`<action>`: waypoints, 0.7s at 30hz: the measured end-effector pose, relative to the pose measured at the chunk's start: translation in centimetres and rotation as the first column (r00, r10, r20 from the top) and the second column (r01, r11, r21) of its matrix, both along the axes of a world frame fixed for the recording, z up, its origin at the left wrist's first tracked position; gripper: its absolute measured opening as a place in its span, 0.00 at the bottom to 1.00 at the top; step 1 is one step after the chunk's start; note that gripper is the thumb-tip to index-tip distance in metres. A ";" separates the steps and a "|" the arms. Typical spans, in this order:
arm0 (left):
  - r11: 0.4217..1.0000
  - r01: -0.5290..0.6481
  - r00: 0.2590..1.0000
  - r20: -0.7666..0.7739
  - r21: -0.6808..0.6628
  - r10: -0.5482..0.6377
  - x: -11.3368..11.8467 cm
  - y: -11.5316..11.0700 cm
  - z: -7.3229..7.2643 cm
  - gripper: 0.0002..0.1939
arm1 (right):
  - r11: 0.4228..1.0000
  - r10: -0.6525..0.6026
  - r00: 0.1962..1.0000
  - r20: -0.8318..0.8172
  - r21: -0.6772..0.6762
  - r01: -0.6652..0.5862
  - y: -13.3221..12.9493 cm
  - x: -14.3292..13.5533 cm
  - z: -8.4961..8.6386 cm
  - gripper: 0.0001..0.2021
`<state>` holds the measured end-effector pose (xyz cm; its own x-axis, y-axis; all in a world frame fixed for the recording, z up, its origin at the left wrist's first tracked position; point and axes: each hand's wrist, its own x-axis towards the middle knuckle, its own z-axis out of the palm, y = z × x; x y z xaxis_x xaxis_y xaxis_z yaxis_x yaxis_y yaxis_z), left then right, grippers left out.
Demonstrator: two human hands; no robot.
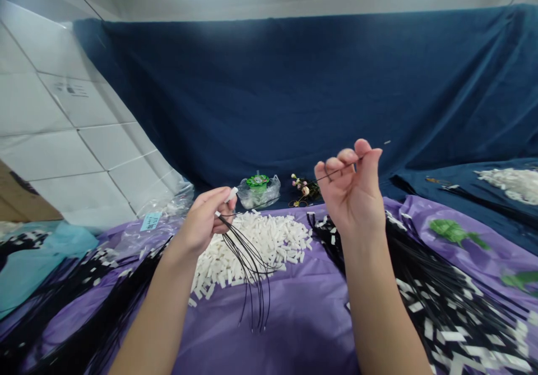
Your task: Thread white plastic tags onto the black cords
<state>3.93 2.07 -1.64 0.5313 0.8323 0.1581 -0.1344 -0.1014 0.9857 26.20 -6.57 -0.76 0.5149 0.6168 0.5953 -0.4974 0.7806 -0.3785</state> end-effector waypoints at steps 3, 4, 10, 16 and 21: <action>1.000 -0.028 0.999 -0.015 -0.007 0.028 0.1 -0.2 0.0 0.17 | 0.996 -0.035 0.990 0.137 -0.075 0.046 -0.1 -0.1 -0.3 0.06; 1.000 -0.026 1.000 -0.014 -0.006 0.026 0.2 -0.3 0.0 0.17 | 0.988 -0.049 0.976 0.210 -0.133 0.079 -0.2 -0.5 -0.5 0.06; 0.999 -0.035 0.999 0.039 0.010 0.034 0.5 -1.0 -0.2 0.17 | 0.846 -0.264 0.591 0.762 -0.111 0.521 0.0 -5.1 -1.6 0.05; 0.999 -0.039 0.998 0.056 0.026 0.037 0.7 -1.9 0.0 0.17 | 0.708 -0.476 0.271 0.837 0.182 0.682 0.4 -7.3 -2.1 0.06; 0.999 -0.003 0.999 0.051 0.050 0.001 0.8 -2.3 -0.2 0.18 | 0.697 -0.489 0.265 0.831 0.190 0.692 0.5 -7.2 -2.2 0.06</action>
<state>4.72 -0.19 -1.86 0.5198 0.8238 0.2263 -0.1837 -0.1508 0.9713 19.02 -6.04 -3.00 0.1628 0.4900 0.8564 0.6626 0.5888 -0.4628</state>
